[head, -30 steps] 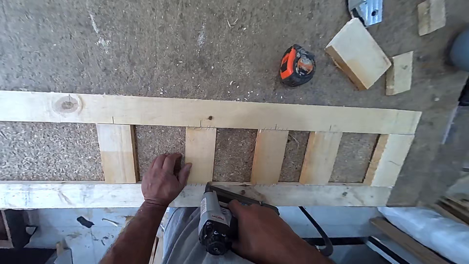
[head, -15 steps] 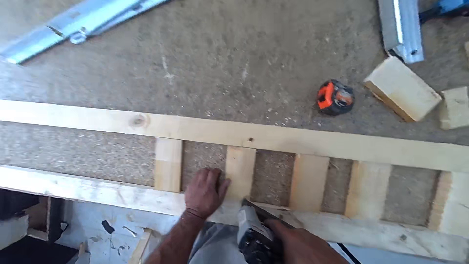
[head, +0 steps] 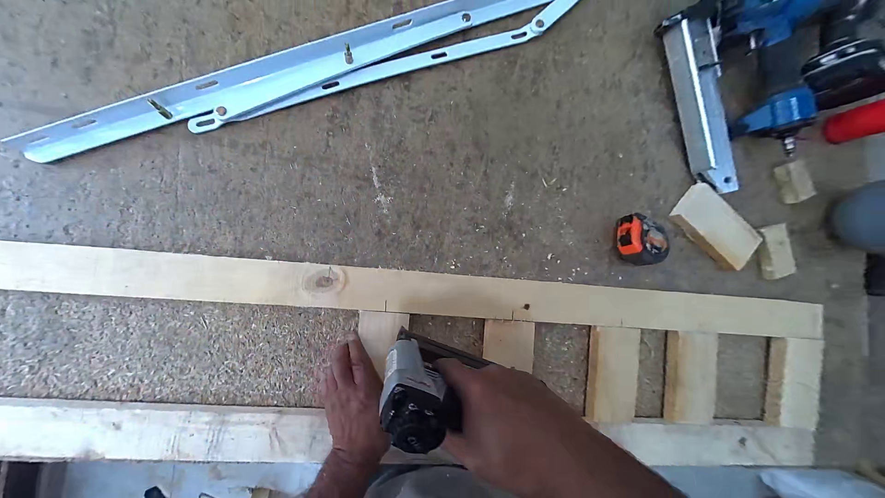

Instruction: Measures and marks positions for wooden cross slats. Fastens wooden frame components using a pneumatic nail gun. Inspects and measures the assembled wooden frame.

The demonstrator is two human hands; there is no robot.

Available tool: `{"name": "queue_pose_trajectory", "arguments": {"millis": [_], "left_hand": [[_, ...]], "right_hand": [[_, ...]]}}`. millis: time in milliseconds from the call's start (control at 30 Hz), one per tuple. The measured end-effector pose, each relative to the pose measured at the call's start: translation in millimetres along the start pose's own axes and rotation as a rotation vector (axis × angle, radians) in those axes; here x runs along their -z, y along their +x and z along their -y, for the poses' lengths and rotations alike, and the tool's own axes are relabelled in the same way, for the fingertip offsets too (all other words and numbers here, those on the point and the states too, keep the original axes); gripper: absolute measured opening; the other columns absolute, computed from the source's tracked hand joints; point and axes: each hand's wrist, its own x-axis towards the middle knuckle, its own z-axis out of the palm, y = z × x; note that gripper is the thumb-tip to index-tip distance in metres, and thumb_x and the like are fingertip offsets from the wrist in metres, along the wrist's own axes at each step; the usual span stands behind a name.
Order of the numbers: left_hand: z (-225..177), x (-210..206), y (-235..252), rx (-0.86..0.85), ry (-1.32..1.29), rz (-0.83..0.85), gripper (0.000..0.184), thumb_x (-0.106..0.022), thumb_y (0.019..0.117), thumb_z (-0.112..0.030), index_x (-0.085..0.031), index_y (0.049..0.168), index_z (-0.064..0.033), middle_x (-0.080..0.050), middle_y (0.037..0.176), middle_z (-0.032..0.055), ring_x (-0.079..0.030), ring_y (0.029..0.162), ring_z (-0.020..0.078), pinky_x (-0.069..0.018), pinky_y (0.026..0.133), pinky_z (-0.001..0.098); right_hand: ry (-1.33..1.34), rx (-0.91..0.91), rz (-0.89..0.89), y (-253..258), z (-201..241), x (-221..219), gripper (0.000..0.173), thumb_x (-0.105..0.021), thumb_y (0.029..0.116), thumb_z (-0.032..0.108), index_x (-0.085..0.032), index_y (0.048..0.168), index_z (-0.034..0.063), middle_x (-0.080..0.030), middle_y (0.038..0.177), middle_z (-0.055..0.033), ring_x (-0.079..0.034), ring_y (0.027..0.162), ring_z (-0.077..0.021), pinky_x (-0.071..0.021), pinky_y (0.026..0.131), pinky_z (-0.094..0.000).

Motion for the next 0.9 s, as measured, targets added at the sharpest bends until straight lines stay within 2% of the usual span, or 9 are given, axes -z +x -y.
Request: {"name": "queue_pose_trajectory", "arguments": {"millis": [100,300,467,600,700,767,833,867,900], "left_hand": [[0.7,-18.5,-5.1,0.028,0.035,-0.033,0.09,-0.071,0.0777,-0.048,-0.05,0.14,0.0138,-0.06,0.129,0.034,-0.064,0.113,0.0463,-0.0541,0.092,0.0559],[10.3,-30.8,-15.0,0.043,0.049,0.005,0.095,-0.058,0.0842,-0.063,-0.048,0.144,0.0099,-0.059,0.132,0.032,-0.064,0.112,0.0432,-0.0537,0.089,0.0563],[18.0,-39.9,-23.4,0.084,0.028,0.015,0.094,-0.059,0.0835,-0.067,-0.053,0.144,0.0049,-0.06,0.133,0.0284,-0.064,0.112,0.0393,-0.0534,0.091,0.0531],[8.7,-29.5,-8.1,0.101,0.002,-0.079,0.08,-0.057,0.0889,-0.058,-0.06,0.135,0.0079,-0.067,0.118,0.0269,-0.068,0.096,0.0355,-0.0555,0.081,0.0479],[-15.5,7.0,23.0,0.277,-0.132,0.099,0.055,-0.059,0.0956,-0.03,-0.062,0.129,0.0138,-0.069,0.114,0.031,-0.071,0.097,0.0413,-0.0553,0.084,0.0509],[6.7,-25.3,-5.0,0.342,-0.199,0.077,0.052,-0.054,0.0997,-0.033,-0.061,0.132,0.0071,-0.07,0.113,0.0214,-0.069,0.1,0.0309,-0.0544,0.089,0.0453],[23.3,-45.7,-22.3,0.44,-0.27,0.116,0.044,-0.046,0.1068,-0.036,-0.063,0.128,-0.001,-0.071,0.107,0.0137,-0.07,0.098,0.0243,-0.0566,0.087,0.0433],[24.1,-45.8,-23.0,0.459,-0.279,0.14,0.046,-0.044,0.1073,-0.036,-0.062,0.131,-0.0013,-0.071,0.109,0.0137,-0.069,0.099,0.0244,-0.0551,0.088,0.0442],[22.3,-44.5,-20.2,0.48,-0.287,0.129,0.047,-0.041,0.1088,-0.04,-0.063,0.126,-0.0026,-0.071,0.104,0.0124,-0.069,0.095,0.0229,-0.0561,0.085,0.043]], "right_hand": [[-0.006,-0.022,0.048,14.7,11.6,9.9,0.059,-0.066,0.0921,0.049,-0.056,0.135,0.0104,-0.07,0.099,-0.0171,-0.07,0.095,-0.0384,-0.0552,0.076,-0.0593],[0.003,0.001,0.084,36.4,18.0,20.3,0.06,-0.067,0.0898,0.048,-0.056,0.136,0.0112,-0.07,0.095,-0.0149,-0.071,0.091,-0.0367,-0.0558,0.071,-0.0586],[-0.009,0.072,0.073,58.4,15.9,21.5,0.058,-0.069,0.0874,0.046,-0.058,0.132,0.0107,-0.07,0.091,-0.014,-0.071,0.087,-0.0363,-0.0559,0.067,-0.0574],[-0.022,0.102,0.108,66.9,11.3,21.4,0.062,-0.071,0.0855,0.05,-0.058,0.132,0.0111,-0.069,0.085,-0.0135,-0.071,0.08,-0.0371,-0.055,0.062,-0.0573],[-0.003,0.136,0.09,69.2,10.7,21.2,0.063,-0.073,0.0838,0.049,-0.059,0.132,0.0103,-0.068,0.078,-0.0118,-0.071,0.073,-0.0363,-0.0541,0.057,-0.0559],[0.008,0.103,0.124,69.3,11.6,23.1,0.062,-0.073,0.0835,0.049,-0.059,0.131,0.0124,-0.068,0.077,-0.0103,-0.071,0.072,-0.0347,-0.054,0.056,-0.0545],[0.021,0.054,0.146,67.5,11.7,22.5,0.056,-0.073,0.0833,0.047,-0.06,0.126,0.0137,-0.068,0.076,-0.0093,-0.071,0.07,-0.0336,-0.0539,0.055,-0.0531],[0.031,0.019,0.167,66.1,12.0,22.5,0.052,-0.072,0.0845,0.044,-0.06,0.124,0.0141,-0.068,0.076,-0.009,-0.071,0.07,-0.0331,-0.0543,0.055,-0.0527],[0.045,-0.023,0.204,64.6,13.1,23.8,0.048,-0.07,0.0864,0.043,-0.06,0.123,0.014,-0.068,0.076,-0.0093,-0.071,0.071,-0.033,-0.0546,0.056,-0.0529]]}}
